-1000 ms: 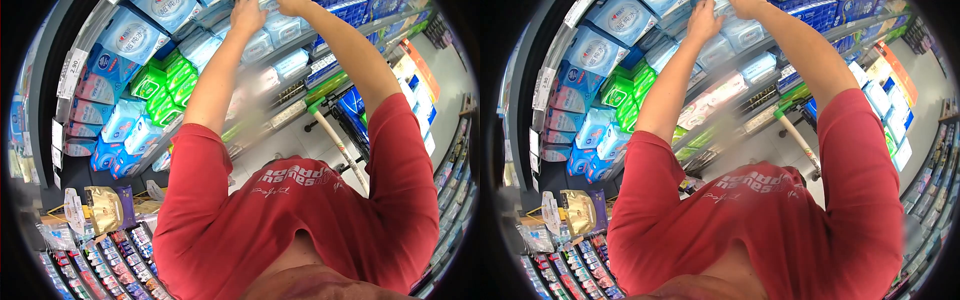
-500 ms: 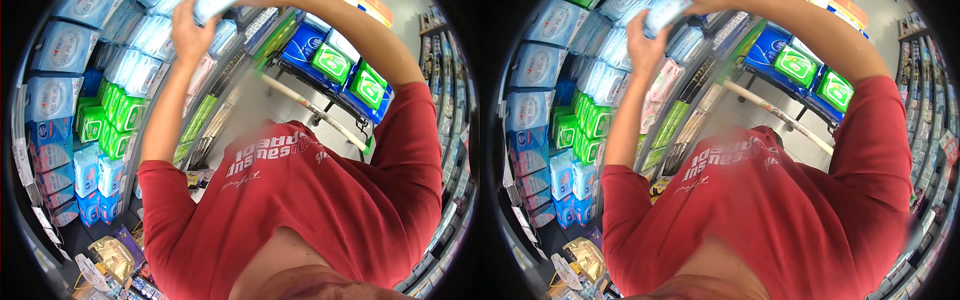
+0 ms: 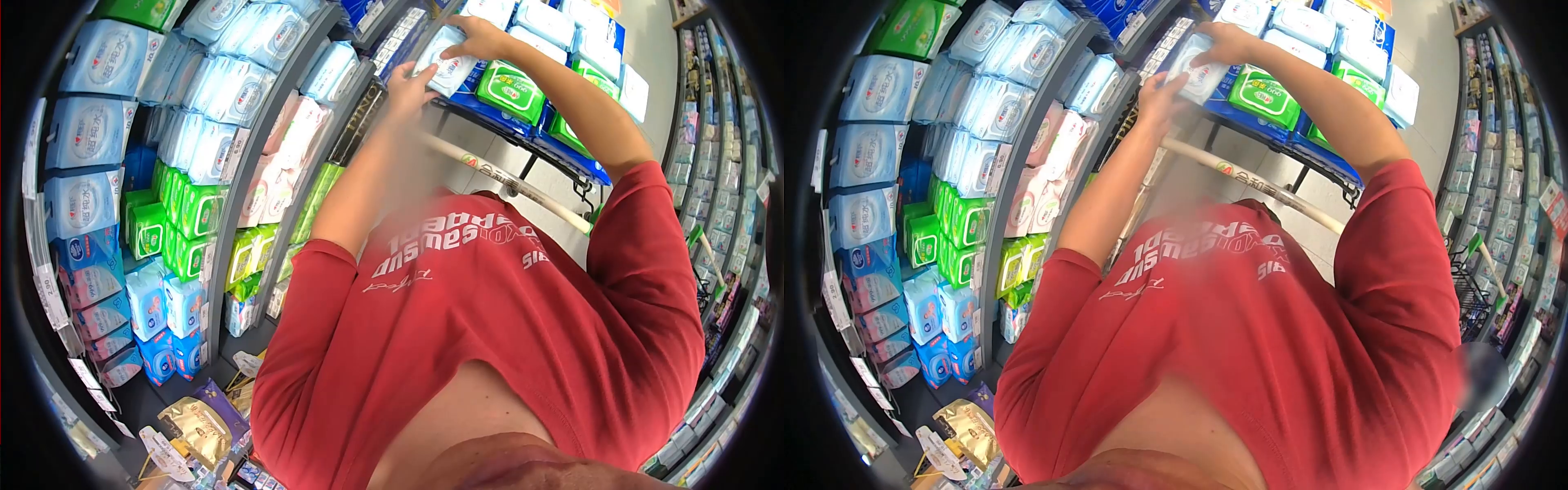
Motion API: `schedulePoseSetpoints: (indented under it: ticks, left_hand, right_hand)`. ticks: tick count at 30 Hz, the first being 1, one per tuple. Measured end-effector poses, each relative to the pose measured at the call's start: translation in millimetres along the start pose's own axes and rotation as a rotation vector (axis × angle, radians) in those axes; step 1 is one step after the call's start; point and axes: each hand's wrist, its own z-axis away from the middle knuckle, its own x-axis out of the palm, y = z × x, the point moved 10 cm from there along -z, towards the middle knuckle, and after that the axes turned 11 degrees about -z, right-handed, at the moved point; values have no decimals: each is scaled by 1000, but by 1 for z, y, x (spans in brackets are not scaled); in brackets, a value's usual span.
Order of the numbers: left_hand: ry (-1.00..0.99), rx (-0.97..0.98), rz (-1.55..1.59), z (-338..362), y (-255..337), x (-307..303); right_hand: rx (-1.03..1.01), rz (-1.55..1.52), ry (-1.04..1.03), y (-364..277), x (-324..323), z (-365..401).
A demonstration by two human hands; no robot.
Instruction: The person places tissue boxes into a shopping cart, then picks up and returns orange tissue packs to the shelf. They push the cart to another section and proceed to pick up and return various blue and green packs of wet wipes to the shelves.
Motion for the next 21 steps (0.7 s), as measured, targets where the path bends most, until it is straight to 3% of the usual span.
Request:
schedulePoseSetpoints:
  ticks: [7,13,15,16,18,20,21]
  left_hand:
    - [-63,95,70,-3,-9,24]
    - [96,103,-24,14,-4,25]
    - [-30,194,-6,7,-9,32]
    - [63,239,-323,4,-7,25]
    - [127,361,-580,-19,-24,21]
    - [328,533,-793,14,12,12]
    - [287,526,-771,26,29,9]
  right_hand:
    - [39,86,64,17,-6,12]
    - [10,251,46,3,-8,29]
    - [47,345,28,5,-6,29]
    - [100,410,-24,9,-4,28]
    - [95,498,-69,-2,-3,22]
    - [16,524,-55,-38,-1,17]
    - [-8,538,-38,-55,-5,14]
